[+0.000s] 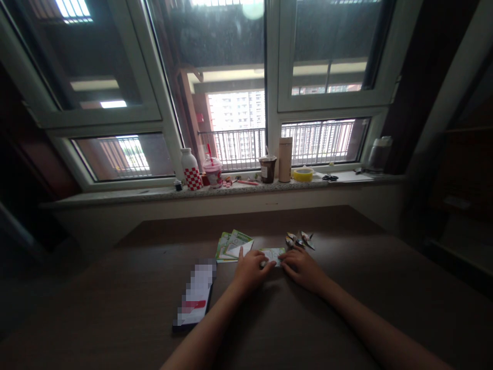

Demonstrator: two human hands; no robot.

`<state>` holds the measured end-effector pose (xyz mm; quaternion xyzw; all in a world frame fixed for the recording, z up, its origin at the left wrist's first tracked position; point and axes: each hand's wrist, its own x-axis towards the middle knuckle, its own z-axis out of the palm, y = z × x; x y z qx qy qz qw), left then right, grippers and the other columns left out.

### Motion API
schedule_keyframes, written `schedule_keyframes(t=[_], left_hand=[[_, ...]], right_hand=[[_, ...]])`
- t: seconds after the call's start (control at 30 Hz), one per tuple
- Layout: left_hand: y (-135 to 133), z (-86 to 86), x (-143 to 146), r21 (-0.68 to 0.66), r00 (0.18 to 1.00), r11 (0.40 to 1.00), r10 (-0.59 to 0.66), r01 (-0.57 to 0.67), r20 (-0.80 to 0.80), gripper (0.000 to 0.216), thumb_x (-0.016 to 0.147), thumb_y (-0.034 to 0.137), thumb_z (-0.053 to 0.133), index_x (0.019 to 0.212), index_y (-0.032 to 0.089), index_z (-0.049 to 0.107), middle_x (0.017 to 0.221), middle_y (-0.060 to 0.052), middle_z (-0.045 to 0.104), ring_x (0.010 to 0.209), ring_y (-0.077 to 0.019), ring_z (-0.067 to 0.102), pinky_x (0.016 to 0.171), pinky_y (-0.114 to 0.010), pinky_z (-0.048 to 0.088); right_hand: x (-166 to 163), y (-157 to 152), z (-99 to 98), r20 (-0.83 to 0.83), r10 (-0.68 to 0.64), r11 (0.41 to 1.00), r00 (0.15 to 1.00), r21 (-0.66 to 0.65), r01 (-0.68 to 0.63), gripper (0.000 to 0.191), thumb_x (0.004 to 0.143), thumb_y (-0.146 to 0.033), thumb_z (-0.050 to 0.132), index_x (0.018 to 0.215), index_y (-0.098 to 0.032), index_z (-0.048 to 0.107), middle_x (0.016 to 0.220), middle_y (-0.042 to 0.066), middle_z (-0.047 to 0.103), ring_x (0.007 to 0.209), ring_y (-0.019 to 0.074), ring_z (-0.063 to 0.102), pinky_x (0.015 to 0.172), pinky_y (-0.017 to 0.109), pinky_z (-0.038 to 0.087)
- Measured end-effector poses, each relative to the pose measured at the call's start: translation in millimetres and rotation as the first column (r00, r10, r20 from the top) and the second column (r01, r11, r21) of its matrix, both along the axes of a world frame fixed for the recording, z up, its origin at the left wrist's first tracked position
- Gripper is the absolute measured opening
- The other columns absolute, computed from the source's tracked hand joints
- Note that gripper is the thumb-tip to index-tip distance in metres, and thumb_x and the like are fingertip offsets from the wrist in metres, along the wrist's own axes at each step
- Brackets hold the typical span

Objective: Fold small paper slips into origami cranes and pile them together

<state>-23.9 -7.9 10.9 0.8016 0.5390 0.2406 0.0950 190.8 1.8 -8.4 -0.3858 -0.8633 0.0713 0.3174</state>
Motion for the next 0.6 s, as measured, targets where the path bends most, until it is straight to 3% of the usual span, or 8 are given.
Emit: schedule_keyframes(t=[0.13,0.3,0.43,0.6], left_hand=[[2.7,-2.8,-1.4,0.039,1.0,0.999,-0.024,0.024,0.003,0.031,0.086,0.05,0.059,0.096,0.025,0.074,0.113,-0.008,0.07,0.12,-0.0243,0.056,0.117,-0.056,0.016],[2.6,-2.6,-1.1,0.035,0.999,0.999,-0.039,0.04,-0.009,0.031,0.088,0.047,0.057,0.102,0.023,0.071,0.115,-0.007,0.069,0.116,-0.0232,0.06,0.119,-0.055,0.013],[1.4,-1.6,2.0,0.041,1.0,0.999,-0.023,0.024,-0.008,0.028,0.092,0.039,0.052,0.107,0.022,0.068,0.109,-0.005,0.072,0.105,-0.0205,0.064,0.119,-0.052,0.018],[3.9,-6.4,4.8,0.056,0.999,0.998,0.005,-0.003,-0.031,0.032,0.094,0.032,0.049,0.124,0.025,0.059,0.12,-0.006,0.068,0.114,-0.0222,0.061,0.116,-0.051,0.026]], right_hand=[[-1.9,2.6,-2.7,0.012,-0.058,0.998,0.998,0.022,0.058,0.021,0.091,-0.02,0.049,0.09,-0.021,0.07,0.096,0.006,0.075,0.094,0.0214,0.068,0.109,0.049,0.035],[-3.7,5.1,-2.8,0.051,-0.118,0.991,0.992,0.073,0.115,0.023,0.095,-0.019,0.043,0.086,-0.019,0.064,0.087,0.006,0.07,0.088,0.0213,0.065,0.104,0.047,0.041],[-4.6,6.6,-3.3,0.005,-0.113,0.991,0.994,0.076,0.112,0.018,0.095,-0.02,0.045,0.092,-0.021,0.063,0.093,0.006,0.069,0.095,0.0222,0.064,0.1,0.044,0.045],[-4.0,8.0,-8.4,-0.054,-0.113,0.992,0.992,0.058,0.116,0.024,0.089,-0.019,0.055,0.113,-0.022,0.061,0.116,0.01,0.064,0.107,0.0248,0.061,0.095,0.042,0.05]])
